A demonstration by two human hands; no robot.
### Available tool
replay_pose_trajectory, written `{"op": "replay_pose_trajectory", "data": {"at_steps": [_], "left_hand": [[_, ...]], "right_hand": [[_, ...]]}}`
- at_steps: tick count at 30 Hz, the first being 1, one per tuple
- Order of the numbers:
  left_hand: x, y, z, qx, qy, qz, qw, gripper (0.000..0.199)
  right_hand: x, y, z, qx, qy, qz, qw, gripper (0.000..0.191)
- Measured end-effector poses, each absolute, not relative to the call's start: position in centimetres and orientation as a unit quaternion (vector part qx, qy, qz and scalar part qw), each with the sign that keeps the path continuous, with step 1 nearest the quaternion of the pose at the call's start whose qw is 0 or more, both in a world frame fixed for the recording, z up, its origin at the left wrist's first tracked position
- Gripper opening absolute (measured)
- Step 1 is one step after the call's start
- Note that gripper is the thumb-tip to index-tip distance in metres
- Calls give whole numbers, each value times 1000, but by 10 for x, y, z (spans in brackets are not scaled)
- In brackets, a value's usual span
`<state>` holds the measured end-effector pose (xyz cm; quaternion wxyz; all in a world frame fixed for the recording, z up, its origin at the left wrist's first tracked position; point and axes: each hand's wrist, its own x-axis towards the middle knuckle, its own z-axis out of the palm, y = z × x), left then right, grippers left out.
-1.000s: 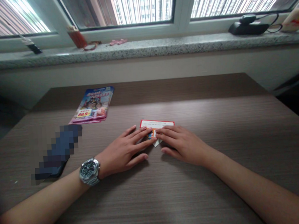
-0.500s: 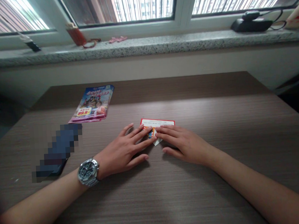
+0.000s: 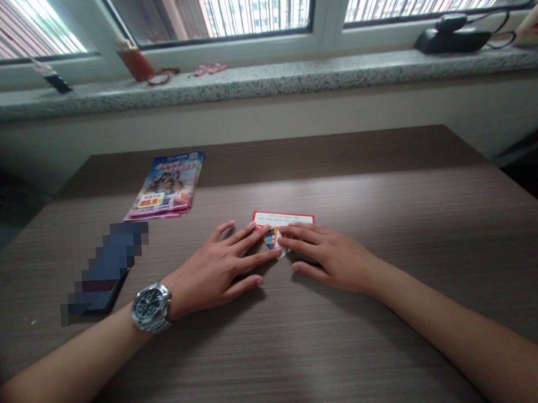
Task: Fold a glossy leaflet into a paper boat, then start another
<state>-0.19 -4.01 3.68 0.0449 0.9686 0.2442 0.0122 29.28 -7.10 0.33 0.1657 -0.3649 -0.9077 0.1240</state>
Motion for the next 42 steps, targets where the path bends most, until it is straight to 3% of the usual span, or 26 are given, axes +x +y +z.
{"op": "replay_pose_trajectory", "data": {"at_steps": [20,42], "left_hand": [[-1,-30,30,949,293,67,97,44],[2,-31,27,935,338,95,-42,42]], "right_hand": [[294,-72,3,-362,-911,118,157,56],[293,-72,5,-370,-908,126,153,58]]}}
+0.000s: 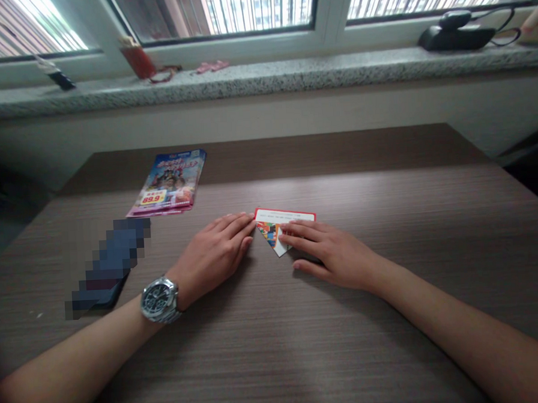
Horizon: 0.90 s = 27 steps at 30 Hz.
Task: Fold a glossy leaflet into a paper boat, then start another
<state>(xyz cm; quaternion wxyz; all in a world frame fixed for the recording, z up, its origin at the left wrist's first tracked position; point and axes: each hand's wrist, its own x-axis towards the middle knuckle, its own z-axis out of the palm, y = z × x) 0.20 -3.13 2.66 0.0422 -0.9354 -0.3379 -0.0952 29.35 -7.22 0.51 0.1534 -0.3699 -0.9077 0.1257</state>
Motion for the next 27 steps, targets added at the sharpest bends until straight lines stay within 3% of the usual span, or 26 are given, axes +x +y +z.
{"op": "replay_pose_trajectory", "data": {"at_steps": [13,20,27], "left_hand": [[5,-34,22,-928,-354,-114,13,45],[6,-37,29,-968,-224,-106,-36,45],[5,-38,28,-971,-210,-87,-68,46]], "right_hand": [[291,-72,7,-354,-914,110,165,60],[292,-72,5,-354,-916,103,156,58],[293,-71,5,-358,-909,132,168,51]]}}
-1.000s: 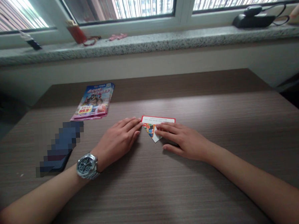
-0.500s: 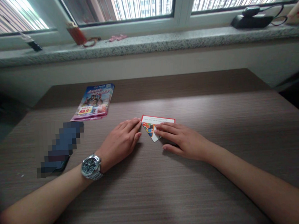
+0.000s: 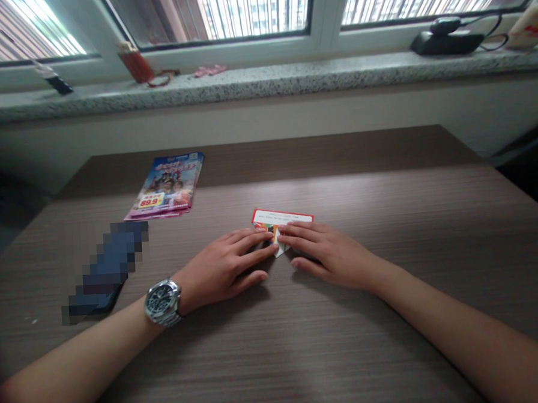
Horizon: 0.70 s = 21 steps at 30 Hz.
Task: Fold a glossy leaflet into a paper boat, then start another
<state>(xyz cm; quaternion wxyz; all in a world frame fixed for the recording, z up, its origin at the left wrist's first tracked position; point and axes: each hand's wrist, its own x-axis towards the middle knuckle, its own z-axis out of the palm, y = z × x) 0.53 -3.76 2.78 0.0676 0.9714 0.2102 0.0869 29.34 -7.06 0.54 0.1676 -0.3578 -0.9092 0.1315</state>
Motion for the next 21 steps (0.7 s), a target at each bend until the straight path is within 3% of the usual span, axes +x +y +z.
{"op": "replay_pose_trajectory", "data": {"at_steps": [10,21], "left_hand": [[7,-40,29,974,200,74,71,51],[9,-44,27,978,190,64,63,53]], "right_hand": [[295,-69,2,-362,-874,184,267,33],[285,-65,0,-437,-834,109,318,21]]}}
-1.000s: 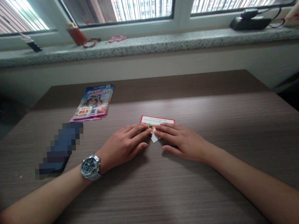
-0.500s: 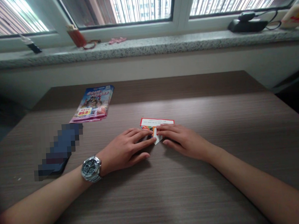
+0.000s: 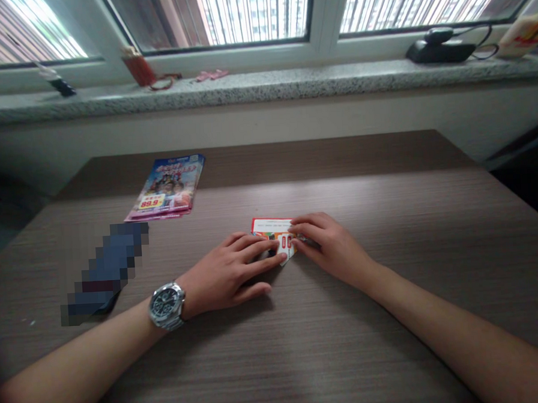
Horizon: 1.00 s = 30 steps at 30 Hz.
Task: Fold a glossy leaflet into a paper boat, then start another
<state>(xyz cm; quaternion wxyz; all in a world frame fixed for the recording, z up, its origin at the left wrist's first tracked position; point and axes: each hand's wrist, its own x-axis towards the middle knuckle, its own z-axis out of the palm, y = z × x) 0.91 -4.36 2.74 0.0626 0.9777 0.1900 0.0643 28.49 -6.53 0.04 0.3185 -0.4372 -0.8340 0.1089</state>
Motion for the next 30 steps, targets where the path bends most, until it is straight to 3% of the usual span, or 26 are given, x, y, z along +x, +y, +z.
{"op": "replay_pose_trajectory", "data": {"at_steps": [9,16,23,30], "left_hand": [[9,-41,27,976,183,95,75,44],[12,-32,22,950,262,152,79,35],[13,-26,19,901,398,163,48,57],[13,-26,19,900,400,161,64,48]], "right_hand": [[285,-65,-4,-475,-833,76,273,45],[283,-63,-4,-471,-839,67,264,45],[282,-60,-6,-473,-836,74,266,50],[279,-61,-5,-488,-826,66,273,49]]}}
